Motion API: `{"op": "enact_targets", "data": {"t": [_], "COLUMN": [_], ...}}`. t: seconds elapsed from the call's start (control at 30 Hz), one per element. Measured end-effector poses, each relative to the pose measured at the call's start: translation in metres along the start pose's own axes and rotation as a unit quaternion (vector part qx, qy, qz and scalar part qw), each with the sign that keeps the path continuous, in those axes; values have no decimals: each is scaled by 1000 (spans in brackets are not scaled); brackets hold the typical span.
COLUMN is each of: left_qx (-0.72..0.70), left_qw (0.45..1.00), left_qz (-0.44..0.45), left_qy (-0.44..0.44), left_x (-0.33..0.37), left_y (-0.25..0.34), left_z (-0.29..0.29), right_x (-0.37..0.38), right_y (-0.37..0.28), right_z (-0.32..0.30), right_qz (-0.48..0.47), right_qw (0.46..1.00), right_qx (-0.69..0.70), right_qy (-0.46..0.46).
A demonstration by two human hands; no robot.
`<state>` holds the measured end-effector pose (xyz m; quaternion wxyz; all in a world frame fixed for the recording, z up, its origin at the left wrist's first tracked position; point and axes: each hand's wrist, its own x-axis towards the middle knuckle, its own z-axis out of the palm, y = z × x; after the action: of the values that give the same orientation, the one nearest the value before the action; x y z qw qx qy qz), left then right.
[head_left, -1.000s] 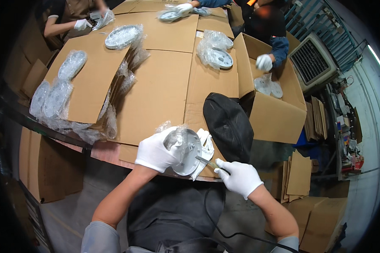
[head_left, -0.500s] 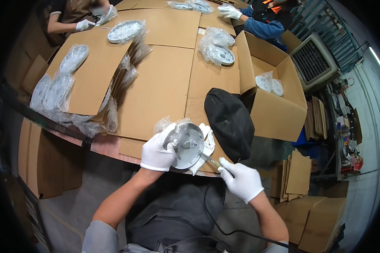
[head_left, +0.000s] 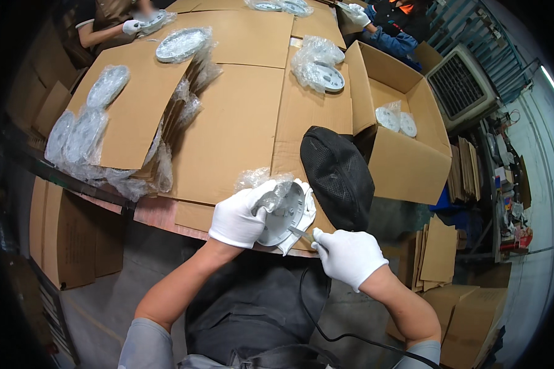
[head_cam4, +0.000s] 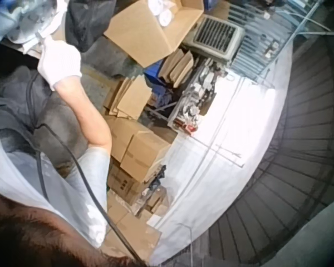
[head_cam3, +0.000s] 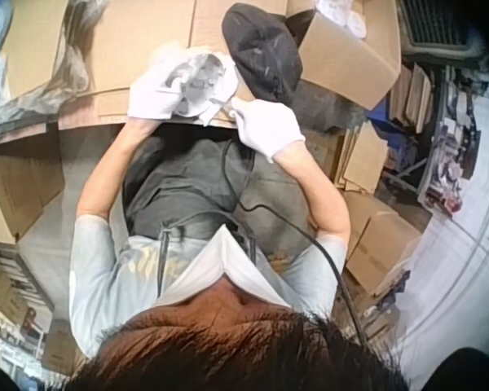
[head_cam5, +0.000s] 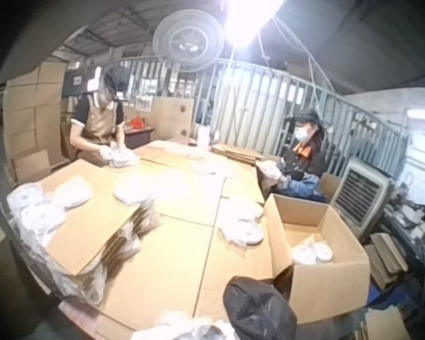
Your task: The person assembles circular metal housings by securing them with screws using an electric screwdriver.
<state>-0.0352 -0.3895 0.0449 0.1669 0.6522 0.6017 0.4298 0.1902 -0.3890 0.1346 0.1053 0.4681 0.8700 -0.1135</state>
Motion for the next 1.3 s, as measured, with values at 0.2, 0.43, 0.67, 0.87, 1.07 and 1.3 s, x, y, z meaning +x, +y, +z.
{"op": "enact_targets", "data": {"t": [0.2,0.43,0.67,0.87,1.07,1.3], "left_qx": [-41,-110,-100,-46,-47,-102], "left_qw": [997,982,976,992,994,985], "left_qz": [-59,-151,-185,-110,-80,-136], "left_qy": [-6,-42,-50,-50,-56,-22], "left_x": [1,6,9,8,8,2], "left_y": [-18,-29,-26,-14,-7,-44], "left_z": [7,5,4,-3,-3,13], "right_x": [-12,-26,-32,-29,-14,-27], "right_y": [0,-2,8,14,3,7], "right_z": [22,58,99,53,28,75], "right_qz": [16,33,40,23,1,14], "right_qw": [998,990,952,972,994,985], "right_qx": [31,40,138,144,59,112], "right_qy": [46,132,270,185,87,131]}}
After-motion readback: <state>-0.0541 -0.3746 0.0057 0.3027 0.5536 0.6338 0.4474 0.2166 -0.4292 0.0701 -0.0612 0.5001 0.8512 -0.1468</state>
